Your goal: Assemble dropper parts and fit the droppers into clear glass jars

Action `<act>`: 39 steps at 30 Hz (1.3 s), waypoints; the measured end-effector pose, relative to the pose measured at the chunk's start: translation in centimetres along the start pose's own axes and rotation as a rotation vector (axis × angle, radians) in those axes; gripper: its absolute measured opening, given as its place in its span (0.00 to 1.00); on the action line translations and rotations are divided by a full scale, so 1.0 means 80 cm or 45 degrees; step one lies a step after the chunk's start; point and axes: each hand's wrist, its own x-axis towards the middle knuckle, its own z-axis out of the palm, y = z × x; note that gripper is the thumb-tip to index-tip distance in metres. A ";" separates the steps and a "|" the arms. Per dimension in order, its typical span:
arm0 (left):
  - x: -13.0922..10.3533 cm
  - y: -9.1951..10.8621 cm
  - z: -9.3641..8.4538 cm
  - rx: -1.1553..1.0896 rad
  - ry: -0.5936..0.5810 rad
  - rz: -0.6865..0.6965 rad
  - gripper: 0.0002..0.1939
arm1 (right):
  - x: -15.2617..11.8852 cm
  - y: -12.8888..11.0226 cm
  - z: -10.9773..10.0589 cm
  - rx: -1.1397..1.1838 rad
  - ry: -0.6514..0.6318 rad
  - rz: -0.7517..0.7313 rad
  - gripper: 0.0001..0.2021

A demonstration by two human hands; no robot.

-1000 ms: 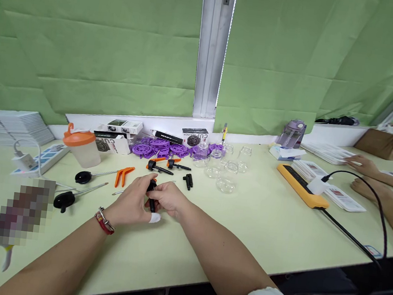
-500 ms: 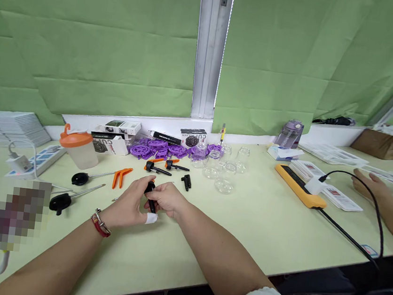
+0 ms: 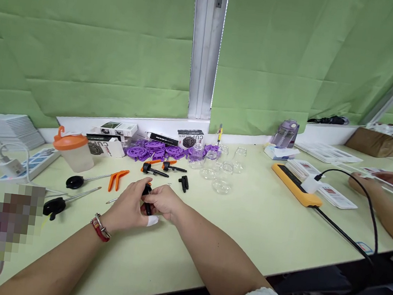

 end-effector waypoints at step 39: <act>-0.003 -0.022 -0.047 -1.418 -0.732 -0.779 0.26 | 0.038 -0.019 -0.085 -1.946 0.435 -0.420 0.09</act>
